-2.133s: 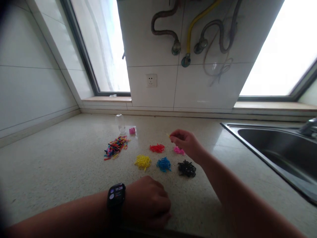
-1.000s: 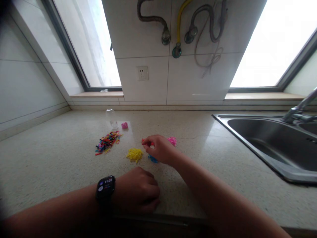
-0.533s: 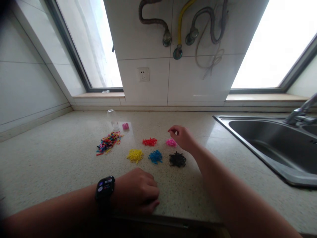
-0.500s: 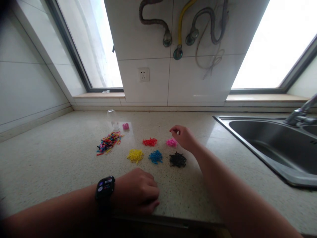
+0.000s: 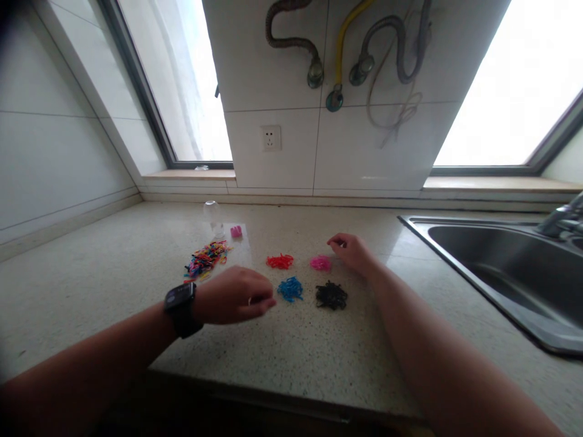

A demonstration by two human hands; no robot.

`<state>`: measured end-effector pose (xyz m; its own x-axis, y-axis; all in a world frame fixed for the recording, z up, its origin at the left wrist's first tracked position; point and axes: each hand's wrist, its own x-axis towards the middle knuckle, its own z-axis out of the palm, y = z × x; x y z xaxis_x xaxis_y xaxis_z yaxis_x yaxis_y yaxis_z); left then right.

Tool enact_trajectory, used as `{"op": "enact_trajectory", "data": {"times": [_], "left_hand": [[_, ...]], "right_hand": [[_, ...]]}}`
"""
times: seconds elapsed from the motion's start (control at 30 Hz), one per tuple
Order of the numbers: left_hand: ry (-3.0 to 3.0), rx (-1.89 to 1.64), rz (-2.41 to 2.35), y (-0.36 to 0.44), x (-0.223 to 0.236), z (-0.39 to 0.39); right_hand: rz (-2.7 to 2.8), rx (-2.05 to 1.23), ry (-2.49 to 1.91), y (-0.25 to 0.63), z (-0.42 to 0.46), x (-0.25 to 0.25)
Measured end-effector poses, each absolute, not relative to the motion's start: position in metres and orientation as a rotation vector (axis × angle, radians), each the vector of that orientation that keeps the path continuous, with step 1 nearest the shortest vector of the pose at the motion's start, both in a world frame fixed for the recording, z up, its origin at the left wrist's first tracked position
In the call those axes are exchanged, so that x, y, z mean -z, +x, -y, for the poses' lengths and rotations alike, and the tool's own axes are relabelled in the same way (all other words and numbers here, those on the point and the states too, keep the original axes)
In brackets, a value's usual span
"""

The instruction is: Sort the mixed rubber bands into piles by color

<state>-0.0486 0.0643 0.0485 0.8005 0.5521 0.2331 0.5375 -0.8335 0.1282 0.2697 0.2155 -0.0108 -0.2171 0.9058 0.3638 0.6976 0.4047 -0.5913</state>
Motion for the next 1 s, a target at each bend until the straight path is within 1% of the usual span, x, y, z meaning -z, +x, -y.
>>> {"op": "enact_trajectory", "data": {"times": [0.1, 0.17, 0.23, 0.43, 0.73, 1.0], "left_hand": [[2.8, -0.488, -1.302, -0.084, -0.059, -0.094], [2.656, -0.437, -1.587, -0.112, -0.063, -0.112], [2.524, -0.338, -1.758, -0.137, -0.064, -0.126], [2.469, -0.204, -1.813, -0.174, -0.055, -0.143], [2.467, -0.118, -1.875, -0.177, -0.042, -0.149], [2.475, -0.117, -1.924, -0.175, -0.045, -0.146]], "right_hand": [[1.994, -0.406, -1.367, 0.27, -0.216, 0.011], [2.002, -0.417, -1.364, 0.27, -0.217, 0.011], [2.009, -0.423, -1.362, 0.27, -0.218, 0.011], [2.026, -0.436, -1.387, 0.271, -0.22, 0.014], [2.052, -0.443, -1.393, 0.272, -0.222, 0.015], [2.065, -0.444, -1.376, 0.273, -0.221, 0.015]]}}
